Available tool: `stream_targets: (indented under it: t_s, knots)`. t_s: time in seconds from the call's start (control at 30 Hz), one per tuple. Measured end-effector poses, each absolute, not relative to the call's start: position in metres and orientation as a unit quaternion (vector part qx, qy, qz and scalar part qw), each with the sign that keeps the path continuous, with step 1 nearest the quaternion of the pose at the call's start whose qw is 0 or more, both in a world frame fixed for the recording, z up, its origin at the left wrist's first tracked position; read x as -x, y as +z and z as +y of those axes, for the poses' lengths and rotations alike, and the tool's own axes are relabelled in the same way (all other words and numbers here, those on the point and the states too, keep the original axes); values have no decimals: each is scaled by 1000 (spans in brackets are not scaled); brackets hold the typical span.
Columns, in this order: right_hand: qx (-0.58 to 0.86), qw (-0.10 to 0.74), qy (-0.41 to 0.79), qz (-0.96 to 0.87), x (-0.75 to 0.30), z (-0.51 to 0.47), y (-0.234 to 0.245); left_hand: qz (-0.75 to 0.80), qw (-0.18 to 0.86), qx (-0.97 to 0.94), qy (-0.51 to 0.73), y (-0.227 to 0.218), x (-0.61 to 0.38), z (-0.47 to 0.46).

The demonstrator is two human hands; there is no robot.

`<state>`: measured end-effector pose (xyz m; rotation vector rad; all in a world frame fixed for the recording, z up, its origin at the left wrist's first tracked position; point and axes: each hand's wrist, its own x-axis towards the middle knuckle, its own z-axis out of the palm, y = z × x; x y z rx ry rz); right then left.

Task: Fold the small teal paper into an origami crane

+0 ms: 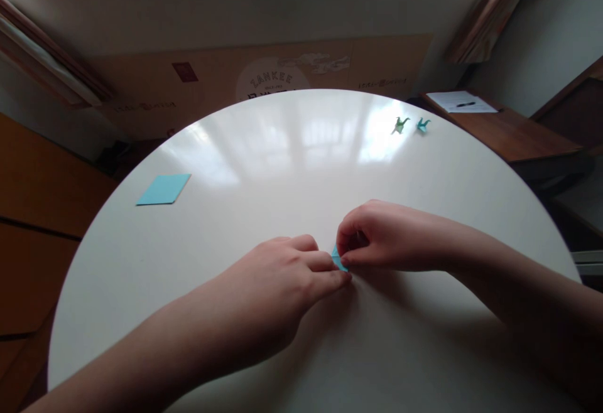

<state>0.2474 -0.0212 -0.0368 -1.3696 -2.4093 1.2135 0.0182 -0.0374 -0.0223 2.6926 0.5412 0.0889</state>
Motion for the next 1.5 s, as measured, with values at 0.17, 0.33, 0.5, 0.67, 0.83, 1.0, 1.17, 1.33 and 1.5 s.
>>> stream_targets:
  t_s: [0.17, 0.33, 0.5, 0.67, 0.83, 1.0, 1.17, 1.33, 1.5]
  knots:
    - [452, 57, 394, -798, -247, -21, -36, 191, 188, -963, 23, -24, -21, -37]
    - [450, 59, 405, -794, -246, -21, -35, 191, 185, -964, 24, -24, -20, -39]
    - [448, 59, 407, -794, -246, -20, -36, 184, 193, -964, 23, -23, -18, -39]
    - [448, 57, 401, -797, -246, -20, -37, 205, 200, -958, 24, -20, -16, -38]
    - [458, 57, 383, -800, -247, -21, -35, 187, 176, -966, 22, -23, -17, -38]
    - [479, 61, 349, -803, -248, -22, -35, 196, 154, -968, 20, -27, -19, -44]
    - [471, 65, 349, -807, -251, -19, -37, 208, 147, -967, 16, -28, -18, -49]
    - [480, 113, 326, -807, -266, -18, -24, 229, 121, -966, -10, -33, -20, -54]
    - [473, 96, 307, -820, -270, -34, -13, 273, 115, -954, -49, -35, -29, -63]
